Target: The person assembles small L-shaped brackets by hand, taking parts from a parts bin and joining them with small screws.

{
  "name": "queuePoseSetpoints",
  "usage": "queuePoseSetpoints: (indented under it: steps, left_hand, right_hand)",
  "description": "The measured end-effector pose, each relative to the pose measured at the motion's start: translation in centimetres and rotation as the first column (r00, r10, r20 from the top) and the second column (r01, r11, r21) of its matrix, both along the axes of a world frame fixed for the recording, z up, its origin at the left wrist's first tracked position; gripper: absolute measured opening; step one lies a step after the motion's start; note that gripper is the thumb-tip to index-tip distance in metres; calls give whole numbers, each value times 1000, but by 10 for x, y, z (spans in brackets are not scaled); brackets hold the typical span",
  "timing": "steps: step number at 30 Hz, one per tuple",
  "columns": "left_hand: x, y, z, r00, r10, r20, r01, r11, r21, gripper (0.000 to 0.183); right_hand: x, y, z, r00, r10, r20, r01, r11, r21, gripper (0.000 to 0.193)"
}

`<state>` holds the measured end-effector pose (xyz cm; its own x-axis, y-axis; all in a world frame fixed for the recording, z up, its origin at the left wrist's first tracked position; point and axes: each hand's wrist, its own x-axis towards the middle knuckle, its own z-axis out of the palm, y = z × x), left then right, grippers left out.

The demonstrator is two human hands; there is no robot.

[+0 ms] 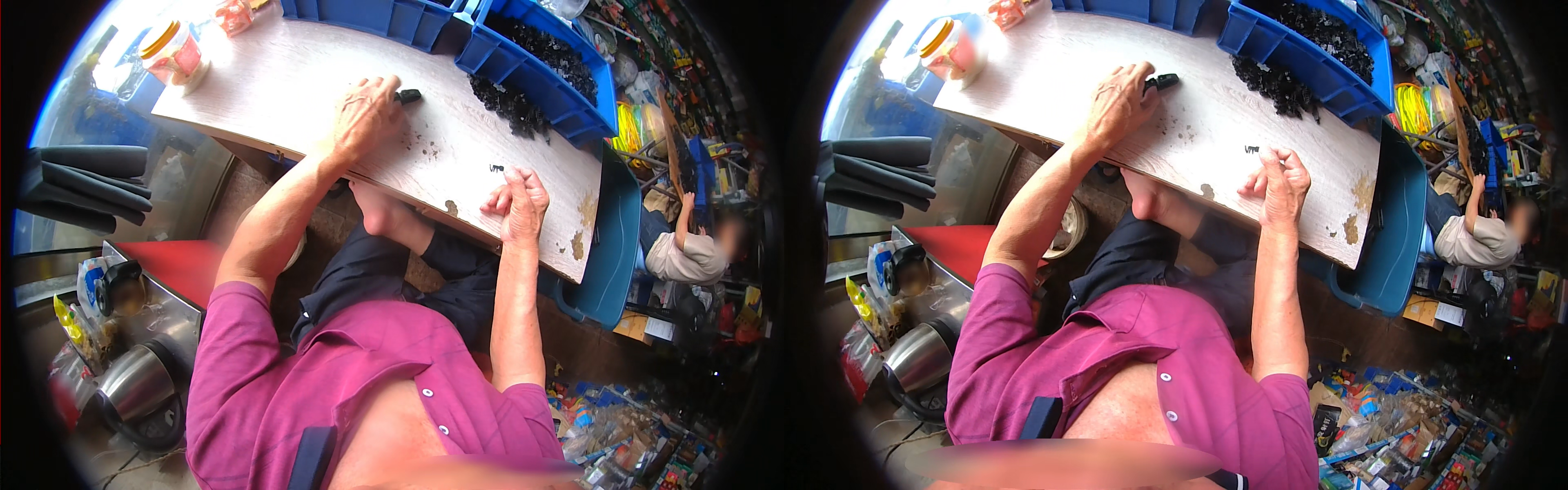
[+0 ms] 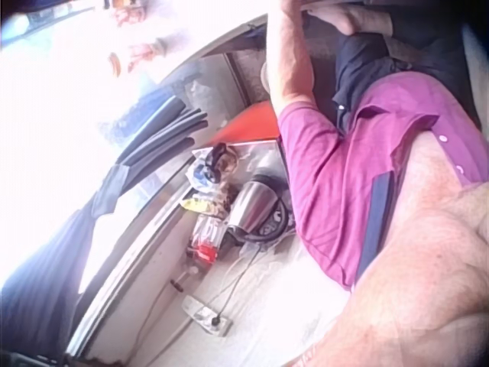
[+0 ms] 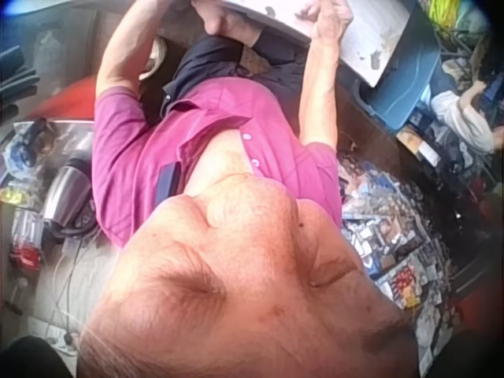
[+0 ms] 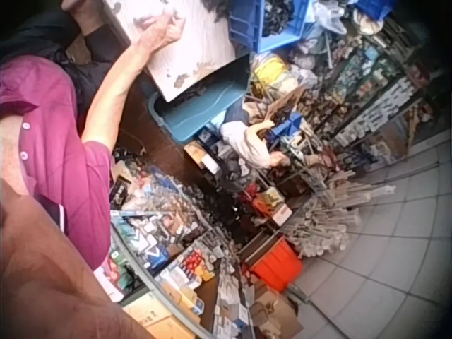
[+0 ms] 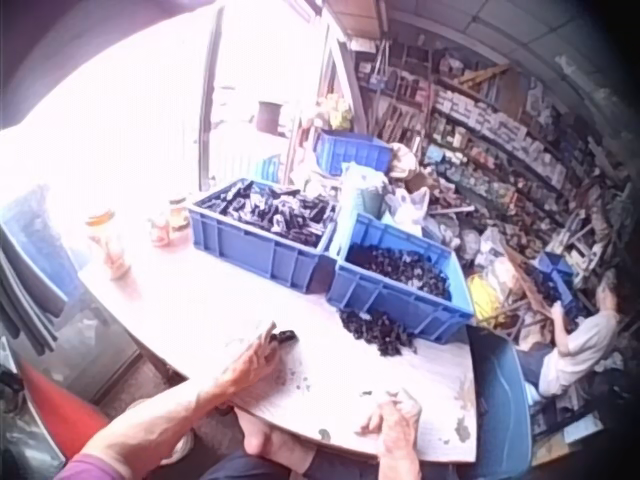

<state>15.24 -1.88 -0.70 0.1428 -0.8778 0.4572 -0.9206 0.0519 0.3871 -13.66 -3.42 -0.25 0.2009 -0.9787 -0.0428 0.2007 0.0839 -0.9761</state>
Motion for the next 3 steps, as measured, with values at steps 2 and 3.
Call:
queuePoseSetpoints:
  steps: [2, 3]
  left_hand:
    - [-8, 1, 6, 999, -22, 37, 18, 992, 121, 36]
    - [-17, 3, 18, 996, -57, 66, 39, 969, 244, 42]
  right_hand:
    - [1, 0, -1, 999, -18, -37, 18, 1000, -4, 18]
    - [0, -1, -1, 999, -7, -35, 7, 1000, 1, 22]
